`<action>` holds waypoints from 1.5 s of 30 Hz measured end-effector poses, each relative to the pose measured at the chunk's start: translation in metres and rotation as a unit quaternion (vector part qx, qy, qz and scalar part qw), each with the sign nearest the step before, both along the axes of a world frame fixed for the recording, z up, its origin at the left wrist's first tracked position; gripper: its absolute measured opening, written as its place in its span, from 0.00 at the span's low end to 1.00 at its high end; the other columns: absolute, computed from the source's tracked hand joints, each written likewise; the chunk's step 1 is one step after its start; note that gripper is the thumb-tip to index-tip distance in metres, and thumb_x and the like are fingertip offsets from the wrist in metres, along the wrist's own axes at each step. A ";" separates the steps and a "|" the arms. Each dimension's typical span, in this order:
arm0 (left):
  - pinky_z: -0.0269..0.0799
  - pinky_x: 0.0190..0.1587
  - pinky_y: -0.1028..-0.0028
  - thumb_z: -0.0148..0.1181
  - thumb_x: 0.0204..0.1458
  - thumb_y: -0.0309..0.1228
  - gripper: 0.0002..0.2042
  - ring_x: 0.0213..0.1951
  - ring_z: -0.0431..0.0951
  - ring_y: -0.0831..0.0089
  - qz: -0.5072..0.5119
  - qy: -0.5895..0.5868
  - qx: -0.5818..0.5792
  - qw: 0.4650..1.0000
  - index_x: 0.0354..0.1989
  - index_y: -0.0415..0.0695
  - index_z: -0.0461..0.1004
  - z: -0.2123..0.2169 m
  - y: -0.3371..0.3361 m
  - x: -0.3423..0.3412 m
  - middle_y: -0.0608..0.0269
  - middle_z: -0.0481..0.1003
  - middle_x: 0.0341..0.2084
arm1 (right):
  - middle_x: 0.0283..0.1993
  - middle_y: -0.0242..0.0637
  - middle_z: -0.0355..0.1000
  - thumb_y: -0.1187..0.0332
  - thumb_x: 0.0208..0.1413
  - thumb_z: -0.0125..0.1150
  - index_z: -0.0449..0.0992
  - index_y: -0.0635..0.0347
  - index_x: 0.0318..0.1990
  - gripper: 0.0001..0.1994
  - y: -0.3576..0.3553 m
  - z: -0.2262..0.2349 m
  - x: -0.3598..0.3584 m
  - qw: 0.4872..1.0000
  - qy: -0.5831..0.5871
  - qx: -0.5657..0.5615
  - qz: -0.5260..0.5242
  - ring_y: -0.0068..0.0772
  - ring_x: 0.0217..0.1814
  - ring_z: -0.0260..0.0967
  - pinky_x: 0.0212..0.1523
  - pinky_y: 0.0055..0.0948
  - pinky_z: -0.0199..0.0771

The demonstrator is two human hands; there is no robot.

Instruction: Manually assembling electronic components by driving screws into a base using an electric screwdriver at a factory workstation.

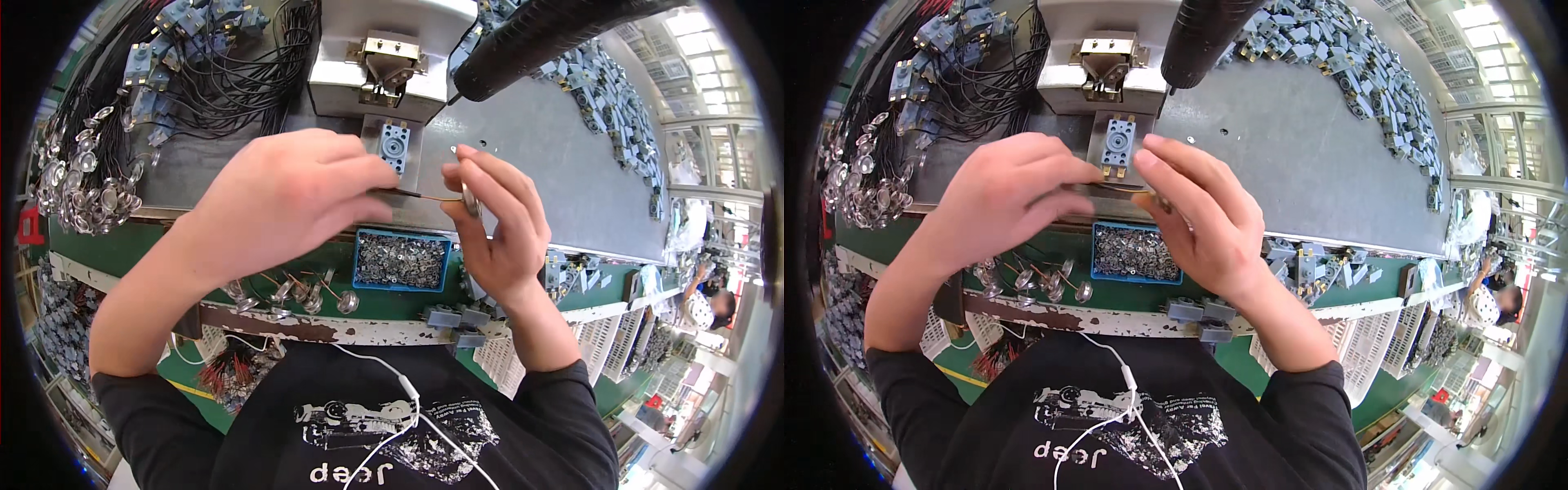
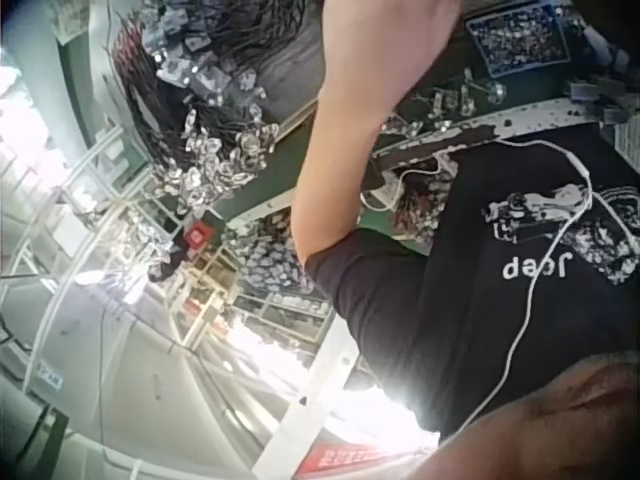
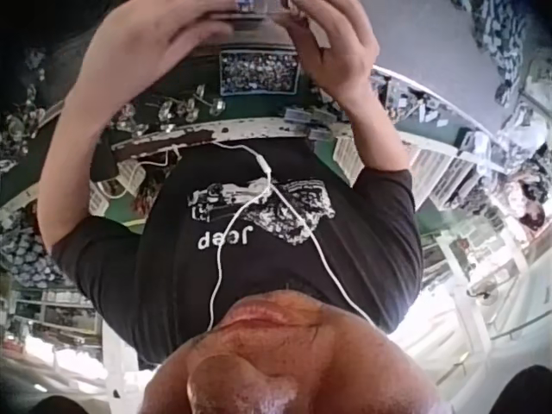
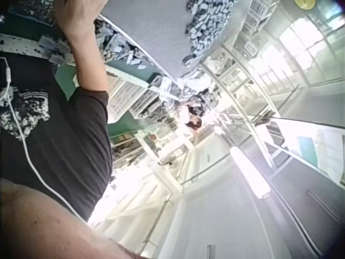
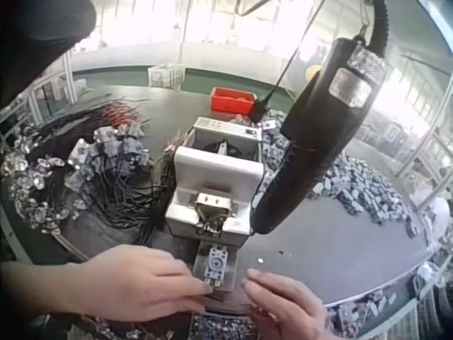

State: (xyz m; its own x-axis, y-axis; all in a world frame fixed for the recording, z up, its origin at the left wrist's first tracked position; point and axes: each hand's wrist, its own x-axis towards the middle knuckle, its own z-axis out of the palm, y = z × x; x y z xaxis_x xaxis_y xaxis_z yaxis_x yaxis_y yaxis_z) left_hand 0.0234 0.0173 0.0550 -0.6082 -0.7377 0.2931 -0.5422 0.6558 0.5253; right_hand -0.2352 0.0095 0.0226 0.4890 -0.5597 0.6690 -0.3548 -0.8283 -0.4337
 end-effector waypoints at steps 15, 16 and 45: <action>0.69 0.34 0.66 0.70 0.45 0.20 0.11 0.31 0.76 0.65 0.032 0.077 -0.022 0.996 0.37 0.46 0.80 -0.003 0.003 0.000 0.65 0.73 0.27 | 0.43 0.36 0.79 0.74 0.65 0.64 0.76 0.68 0.57 0.15 0.006 0.026 0.008 0.813 -0.097 0.561 0.121 0.24 0.45 0.78 0.49 0.26 0.81; 0.69 0.34 0.66 0.70 0.45 0.20 0.11 0.31 0.76 0.65 0.032 0.078 -0.022 0.996 0.37 0.46 0.80 -0.003 0.002 0.000 0.65 0.73 0.27 | 0.44 0.37 0.80 0.76 0.63 0.66 0.76 0.69 0.58 0.16 0.013 0.022 0.009 0.841 -0.183 0.500 0.092 0.26 0.47 0.79 0.51 0.27 0.82; 0.69 0.39 0.67 0.68 0.52 0.30 0.07 0.35 0.77 0.69 -0.132 0.076 0.026 0.988 0.39 0.52 0.80 -0.022 0.003 0.010 0.71 0.77 0.31 | 0.57 0.46 0.76 0.72 0.59 0.70 0.70 0.61 0.63 0.25 -0.009 0.005 0.002 0.906 0.135 0.399 0.028 0.39 0.54 0.78 0.53 0.36 0.80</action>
